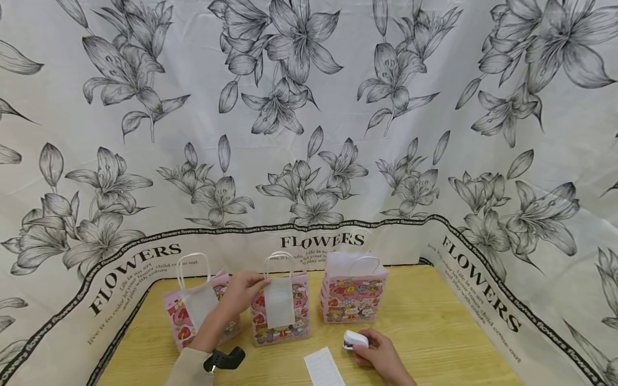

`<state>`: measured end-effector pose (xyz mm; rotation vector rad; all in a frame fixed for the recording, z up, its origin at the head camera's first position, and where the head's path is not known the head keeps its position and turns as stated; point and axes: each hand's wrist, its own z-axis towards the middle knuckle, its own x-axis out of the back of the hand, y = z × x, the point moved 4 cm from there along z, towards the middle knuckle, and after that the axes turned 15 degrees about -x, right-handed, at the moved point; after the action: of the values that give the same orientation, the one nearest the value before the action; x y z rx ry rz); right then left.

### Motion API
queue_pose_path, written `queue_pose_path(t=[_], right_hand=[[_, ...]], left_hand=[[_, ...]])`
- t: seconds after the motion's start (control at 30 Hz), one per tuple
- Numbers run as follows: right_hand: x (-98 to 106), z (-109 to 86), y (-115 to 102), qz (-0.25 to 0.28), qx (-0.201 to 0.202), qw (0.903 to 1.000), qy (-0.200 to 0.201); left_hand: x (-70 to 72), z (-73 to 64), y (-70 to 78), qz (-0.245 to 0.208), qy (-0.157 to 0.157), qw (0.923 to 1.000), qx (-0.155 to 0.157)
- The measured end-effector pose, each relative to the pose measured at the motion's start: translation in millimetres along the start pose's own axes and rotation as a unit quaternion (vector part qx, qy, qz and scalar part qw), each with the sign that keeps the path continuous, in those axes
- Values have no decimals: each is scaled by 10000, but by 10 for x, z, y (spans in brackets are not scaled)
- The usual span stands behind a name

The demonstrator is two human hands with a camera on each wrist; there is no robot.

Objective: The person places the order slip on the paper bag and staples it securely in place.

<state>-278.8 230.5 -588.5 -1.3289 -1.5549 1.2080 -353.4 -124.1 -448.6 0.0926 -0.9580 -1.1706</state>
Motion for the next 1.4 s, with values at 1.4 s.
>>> queue_pose_path(t=[1.4], right_hand=[[-979,34,-823,1077,-104,9934,387]], left_hand=[[19,11,41,-323,-92,9988,363]])
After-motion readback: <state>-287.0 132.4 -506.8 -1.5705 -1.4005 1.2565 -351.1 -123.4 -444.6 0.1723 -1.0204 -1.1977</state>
